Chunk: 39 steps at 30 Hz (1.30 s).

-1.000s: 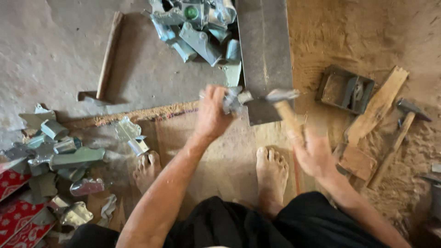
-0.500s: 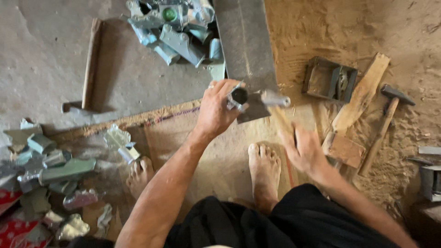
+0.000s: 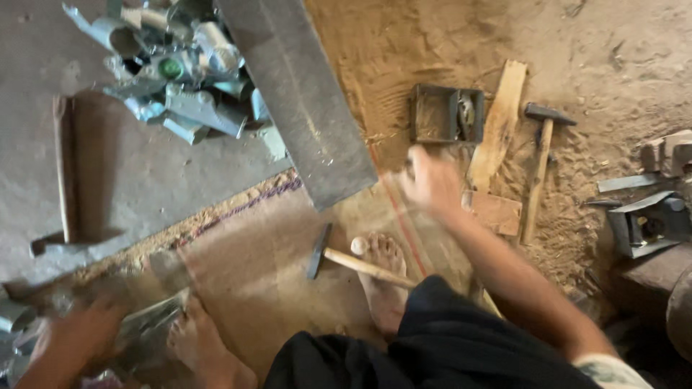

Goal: The person sits on the floor and hammers small galvanized metal pieces one at a time on a flat steel plate, reshaping or flattening each piece, then tosses it onto a growing pile of finished pieces. At the end the person gathers pieces and handles them with a cloth in a corner.

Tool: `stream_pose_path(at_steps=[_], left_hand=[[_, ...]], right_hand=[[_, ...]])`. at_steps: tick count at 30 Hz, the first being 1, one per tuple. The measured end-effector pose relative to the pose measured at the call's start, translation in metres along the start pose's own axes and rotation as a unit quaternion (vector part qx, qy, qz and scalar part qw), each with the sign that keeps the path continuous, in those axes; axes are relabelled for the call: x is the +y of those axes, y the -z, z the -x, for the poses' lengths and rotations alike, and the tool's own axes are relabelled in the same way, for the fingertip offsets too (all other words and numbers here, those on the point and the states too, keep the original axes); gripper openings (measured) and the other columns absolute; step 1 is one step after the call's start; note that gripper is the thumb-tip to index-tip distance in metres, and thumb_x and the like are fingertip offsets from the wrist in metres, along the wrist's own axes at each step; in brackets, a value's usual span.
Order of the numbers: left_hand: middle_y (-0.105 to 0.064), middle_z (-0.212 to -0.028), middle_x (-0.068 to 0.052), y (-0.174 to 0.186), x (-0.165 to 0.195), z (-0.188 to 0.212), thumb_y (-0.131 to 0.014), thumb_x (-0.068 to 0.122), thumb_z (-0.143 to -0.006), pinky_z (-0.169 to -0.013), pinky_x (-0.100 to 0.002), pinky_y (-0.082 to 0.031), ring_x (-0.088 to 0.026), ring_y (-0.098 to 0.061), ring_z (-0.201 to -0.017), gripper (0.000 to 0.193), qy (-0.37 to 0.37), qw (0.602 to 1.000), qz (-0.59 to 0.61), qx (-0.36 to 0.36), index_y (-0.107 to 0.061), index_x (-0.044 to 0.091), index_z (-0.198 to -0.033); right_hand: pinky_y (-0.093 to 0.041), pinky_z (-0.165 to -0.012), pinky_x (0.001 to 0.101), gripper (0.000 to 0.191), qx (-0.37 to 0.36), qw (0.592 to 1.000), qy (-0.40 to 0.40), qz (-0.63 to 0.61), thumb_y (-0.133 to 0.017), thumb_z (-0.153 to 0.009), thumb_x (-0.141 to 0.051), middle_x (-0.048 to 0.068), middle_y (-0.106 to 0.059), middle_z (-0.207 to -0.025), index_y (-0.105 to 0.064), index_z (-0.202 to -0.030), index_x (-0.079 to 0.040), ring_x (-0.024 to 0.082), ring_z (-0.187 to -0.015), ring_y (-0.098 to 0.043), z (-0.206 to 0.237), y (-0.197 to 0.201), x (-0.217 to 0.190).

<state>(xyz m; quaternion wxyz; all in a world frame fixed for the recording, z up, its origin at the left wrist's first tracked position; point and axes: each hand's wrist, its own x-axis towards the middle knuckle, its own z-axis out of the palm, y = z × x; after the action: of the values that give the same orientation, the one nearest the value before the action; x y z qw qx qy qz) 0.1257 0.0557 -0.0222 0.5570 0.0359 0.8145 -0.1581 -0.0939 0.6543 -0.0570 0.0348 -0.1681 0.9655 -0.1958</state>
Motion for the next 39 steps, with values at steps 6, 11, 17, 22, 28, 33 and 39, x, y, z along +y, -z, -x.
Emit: stream_pose_path(at_steps=[6, 11, 17, 22, 28, 33, 39], left_hand=[[-0.048, -0.151, -0.002, -0.030, -0.025, -0.006, -0.066, 0.057, -0.090, -0.109, -0.051, -0.051, -0.029, -0.060, -0.135, 0.050, 0.136, 0.981, -0.068, -0.119, -0.062, 0.040, -0.137], [-0.056, -0.145, -0.005, -0.044, -0.042, -0.003, -0.078, 0.064, -0.077, -0.106, -0.041, -0.053, -0.029, -0.062, -0.132, 0.063, 0.157, 0.975, -0.100, -0.120, -0.067, 0.041, -0.134], [-0.059, -0.143, -0.005, -0.035, -0.043, -0.013, -0.076, 0.063, -0.081, -0.105, -0.044, -0.054, -0.028, -0.064, -0.129, 0.059, 0.168, 0.973, -0.075, -0.140, -0.069, 0.034, -0.132], [-0.062, -0.142, -0.005, 0.000, -0.022, -0.014, -0.075, 0.062, -0.085, -0.103, -0.046, -0.055, -0.028, -0.066, -0.128, 0.057, 0.173, 0.974, -0.034, -0.145, -0.070, 0.029, -0.131], [-0.066, -0.140, -0.005, 0.077, -0.007, -0.032, -0.073, 0.060, -0.089, -0.102, -0.048, -0.056, -0.027, -0.068, -0.125, 0.055, 0.170, 0.975, 0.072, -0.123, -0.071, 0.022, -0.129], [-0.075, -0.105, -0.013, 0.139, -0.009, -0.076, -0.062, 0.058, -0.096, -0.086, -0.047, -0.060, -0.027, -0.073, -0.088, 0.050, 0.058, 0.958, 0.231, 0.156, -0.072, 0.014, -0.119], [-0.053, -0.142, -0.028, 0.275, 0.001, -0.093, -0.087, 0.046, -0.091, -0.112, -0.057, -0.040, -0.045, -0.047, -0.134, 0.062, 0.048, 0.759, 0.164, 0.628, -0.059, 0.007, -0.130]], right_hand=[[-0.055, -0.056, 0.0514, 0.037, -0.111, 0.972, -0.042, 0.203, -0.055, -0.095, -0.010, 0.021, -0.071, -0.081, -0.071, -0.129, -0.013, 0.041, -0.069, -0.071, -0.076, -0.008, 0.065], [-0.056, -0.065, 0.0492, 0.031, -0.026, 0.984, -0.077, 0.159, -0.054, -0.095, -0.013, 0.019, -0.073, -0.083, -0.078, -0.113, -0.018, 0.038, -0.076, -0.072, -0.087, -0.018, 0.075], [-0.055, -0.061, 0.0486, 0.022, -0.011, 0.986, -0.033, 0.160, -0.057, -0.094, -0.010, 0.014, -0.073, -0.086, -0.077, -0.102, -0.014, 0.036, -0.076, -0.072, -0.093, -0.036, 0.078], [-0.054, -0.060, 0.0489, 0.016, 0.021, 0.986, -0.024, 0.164, -0.059, -0.099, -0.013, 0.013, -0.071, -0.088, -0.072, -0.090, -0.010, 0.036, -0.076, -0.071, -0.093, -0.035, 0.067], [-0.053, -0.062, 0.0507, 0.011, 0.018, 0.993, -0.065, 0.099, -0.069, -0.086, -0.020, 0.015, -0.073, -0.087, -0.072, -0.088, -0.010, 0.039, -0.076, -0.070, -0.101, -0.025, 0.049], [-0.056, -0.066, 0.0396, 0.017, 0.024, 0.997, -0.075, -0.021, -0.068, -0.093, -0.024, 0.011, -0.074, -0.091, -0.071, -0.100, -0.009, 0.024, -0.075, -0.071, -0.101, -0.017, 0.059], [-0.028, -0.042, 0.0271, 0.017, 0.019, 0.781, -0.291, -0.552, -0.062, -0.102, -0.021, 0.000, -0.053, -0.072, -0.070, -0.103, -0.006, 0.008, -0.052, -0.040, -0.084, 0.017, 0.084]])
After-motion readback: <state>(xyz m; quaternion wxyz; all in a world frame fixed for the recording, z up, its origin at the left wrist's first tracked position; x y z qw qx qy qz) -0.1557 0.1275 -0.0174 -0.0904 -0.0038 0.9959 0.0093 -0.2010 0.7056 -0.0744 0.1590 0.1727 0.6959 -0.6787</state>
